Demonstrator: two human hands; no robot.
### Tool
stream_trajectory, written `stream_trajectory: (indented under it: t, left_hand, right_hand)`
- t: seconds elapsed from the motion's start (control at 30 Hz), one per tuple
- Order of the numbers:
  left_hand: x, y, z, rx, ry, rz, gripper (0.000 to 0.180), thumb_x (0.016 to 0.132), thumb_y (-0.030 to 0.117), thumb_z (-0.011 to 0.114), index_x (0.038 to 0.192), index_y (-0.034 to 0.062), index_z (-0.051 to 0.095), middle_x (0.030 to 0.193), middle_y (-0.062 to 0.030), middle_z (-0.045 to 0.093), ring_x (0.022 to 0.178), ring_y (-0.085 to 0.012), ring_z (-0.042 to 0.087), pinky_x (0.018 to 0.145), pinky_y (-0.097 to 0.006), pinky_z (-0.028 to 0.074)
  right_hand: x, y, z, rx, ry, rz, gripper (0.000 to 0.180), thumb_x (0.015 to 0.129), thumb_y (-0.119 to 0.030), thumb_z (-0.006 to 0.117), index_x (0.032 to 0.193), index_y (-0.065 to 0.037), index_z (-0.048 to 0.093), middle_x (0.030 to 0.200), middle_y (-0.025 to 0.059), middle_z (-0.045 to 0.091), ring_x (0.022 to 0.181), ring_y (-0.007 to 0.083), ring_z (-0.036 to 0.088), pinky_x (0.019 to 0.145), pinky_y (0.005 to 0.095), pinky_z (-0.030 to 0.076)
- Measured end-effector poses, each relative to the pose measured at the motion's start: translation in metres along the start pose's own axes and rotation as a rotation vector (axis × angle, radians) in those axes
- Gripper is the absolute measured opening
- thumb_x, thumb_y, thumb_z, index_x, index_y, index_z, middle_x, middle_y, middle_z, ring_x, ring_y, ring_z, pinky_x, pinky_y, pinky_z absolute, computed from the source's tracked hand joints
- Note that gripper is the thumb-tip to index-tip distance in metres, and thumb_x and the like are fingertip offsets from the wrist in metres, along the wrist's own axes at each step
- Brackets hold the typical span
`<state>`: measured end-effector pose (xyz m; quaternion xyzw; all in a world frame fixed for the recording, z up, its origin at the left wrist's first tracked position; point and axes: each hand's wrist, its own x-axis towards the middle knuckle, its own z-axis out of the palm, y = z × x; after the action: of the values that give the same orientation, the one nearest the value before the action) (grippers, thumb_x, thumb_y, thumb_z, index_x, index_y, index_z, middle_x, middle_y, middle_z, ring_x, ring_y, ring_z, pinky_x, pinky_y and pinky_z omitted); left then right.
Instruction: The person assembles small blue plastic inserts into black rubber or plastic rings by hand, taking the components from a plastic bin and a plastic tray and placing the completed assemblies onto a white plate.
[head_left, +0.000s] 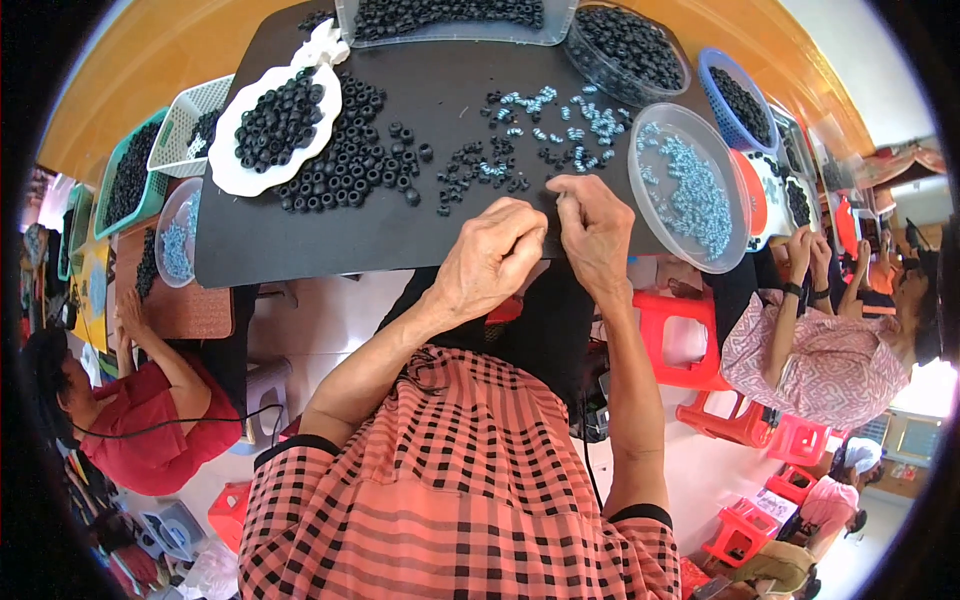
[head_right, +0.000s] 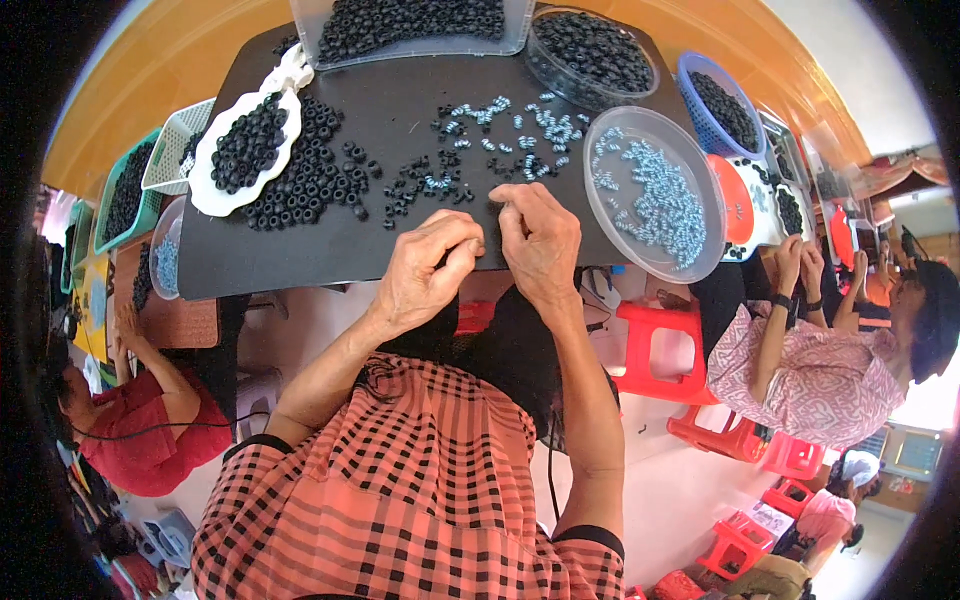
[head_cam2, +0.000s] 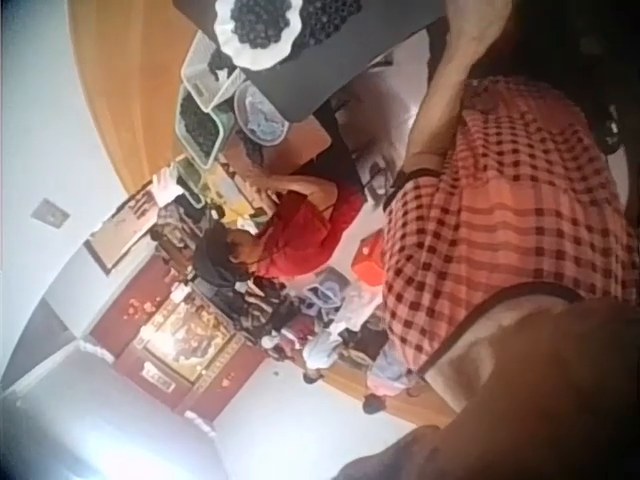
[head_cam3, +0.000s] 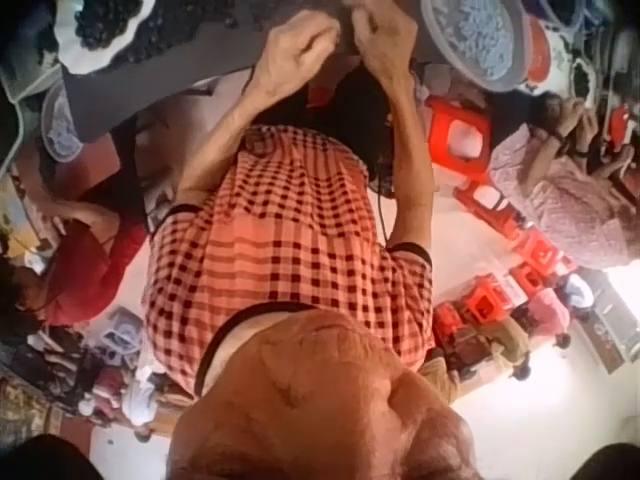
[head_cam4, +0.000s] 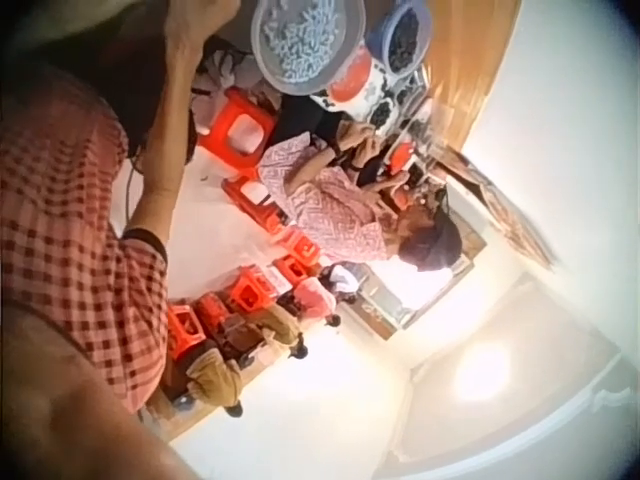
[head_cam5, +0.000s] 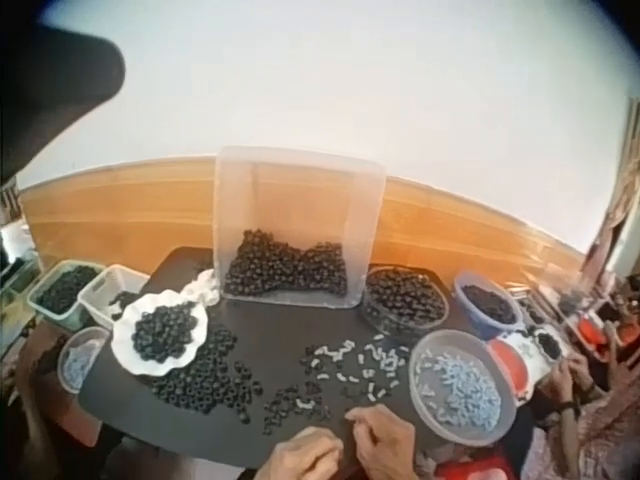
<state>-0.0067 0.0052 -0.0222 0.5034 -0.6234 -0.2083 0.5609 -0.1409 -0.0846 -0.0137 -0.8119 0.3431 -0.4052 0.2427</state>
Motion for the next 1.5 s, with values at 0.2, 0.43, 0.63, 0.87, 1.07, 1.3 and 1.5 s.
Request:
stream_trajectory:
  t: [0.2,0.43,0.63,0.87,1.07,1.3,1.5]
  left_hand:
    - [0.0,0.006,-0.002,-0.094,0.027,-0.059,0.006,0.085,0.0,0.055,0.088,-0.004,0.059,0.079,-0.012,0.061,0.077,-0.0239,0.06,0.068,-0.034,0.049]
    - [-0.018,0.017,-0.022,-0.306,0.028,-0.229,0.011,0.09,0.006,0.052,0.089,-0.0022,0.059,0.075,-0.0092,0.059,0.069,-0.0157,0.056,0.062,-0.03,0.046]
    - [-0.034,0.026,-0.055,-0.333,-0.01,-0.394,0.01,0.09,0.001,0.051,0.09,-0.0038,0.059,0.082,-0.0082,0.063,0.078,-0.014,0.061,0.071,-0.029,0.049]
    - [-0.045,0.023,-0.082,-0.496,0.168,-0.456,0.015,0.095,0.005,0.051,0.093,-0.0044,0.062,0.085,-0.005,0.064,0.081,-0.0103,0.061,0.078,-0.025,0.048]
    - [-0.061,0.025,-0.098,-0.411,0.28,-0.481,0.018,0.095,0.006,0.049,0.095,-0.0038,0.064,0.083,-0.0057,0.066,0.08,-0.0097,0.061,0.078,-0.025,0.048]
    - [-0.066,0.032,-0.107,-0.396,0.387,-0.567,0.016,0.095,0.007,0.052,0.095,-0.0025,0.064,0.081,-0.0045,0.065,0.077,-0.0074,0.057,0.069,-0.022,0.045]
    - [-0.064,0.03,-0.109,-0.371,0.344,-0.608,0.016,0.096,0.008,0.051,0.095,-0.0023,0.064,0.08,-0.0046,0.065,0.077,-0.0077,0.059,0.068,-0.022,0.046]
  right_hand:
    - [0.01,-0.008,0.004,0.025,-0.025,0.102,0.016,0.081,0.003,0.058,0.092,-0.002,0.068,0.076,0.0072,0.062,0.056,0.0123,0.054,0.054,0.0258,0.043]
    - [0.04,-0.042,0.026,0.084,-0.1,-0.087,0.02,0.079,0.005,0.06,0.095,-0.005,0.067,0.084,0.0077,0.063,0.06,0.0134,0.056,0.054,0.0271,0.045]
    - [0.065,-0.065,0.062,0.111,-0.313,-0.19,0.023,0.077,0.0,0.065,0.099,-0.006,0.067,0.099,0.0095,0.063,0.071,0.0214,0.061,0.065,0.032,0.05]
    - [0.068,-0.075,0.101,-0.067,-0.464,-0.385,0.049,0.073,-0.026,0.076,0.117,-0.01,0.062,0.125,0.0121,0.05,0.115,0.0325,0.044,0.093,0.0462,0.038]
    - [0.058,-0.086,0.12,-0.071,-0.439,-0.426,0.049,0.071,-0.025,0.077,0.114,-0.008,0.062,0.124,0.0113,0.05,0.117,0.0322,0.042,0.095,0.0459,0.036]
    - [0.055,-0.09,0.137,-0.11,-0.391,-0.531,0.044,0.07,-0.025,0.077,0.11,-0.012,0.064,0.123,0.0094,0.051,0.118,0.0312,0.042,0.095,0.0462,0.034]
    - [0.064,-0.084,0.136,-0.159,-0.431,-0.52,0.037,0.075,-0.022,0.074,0.11,-0.014,0.064,0.124,0.0073,0.051,0.118,0.029,0.043,0.096,0.0449,0.035]
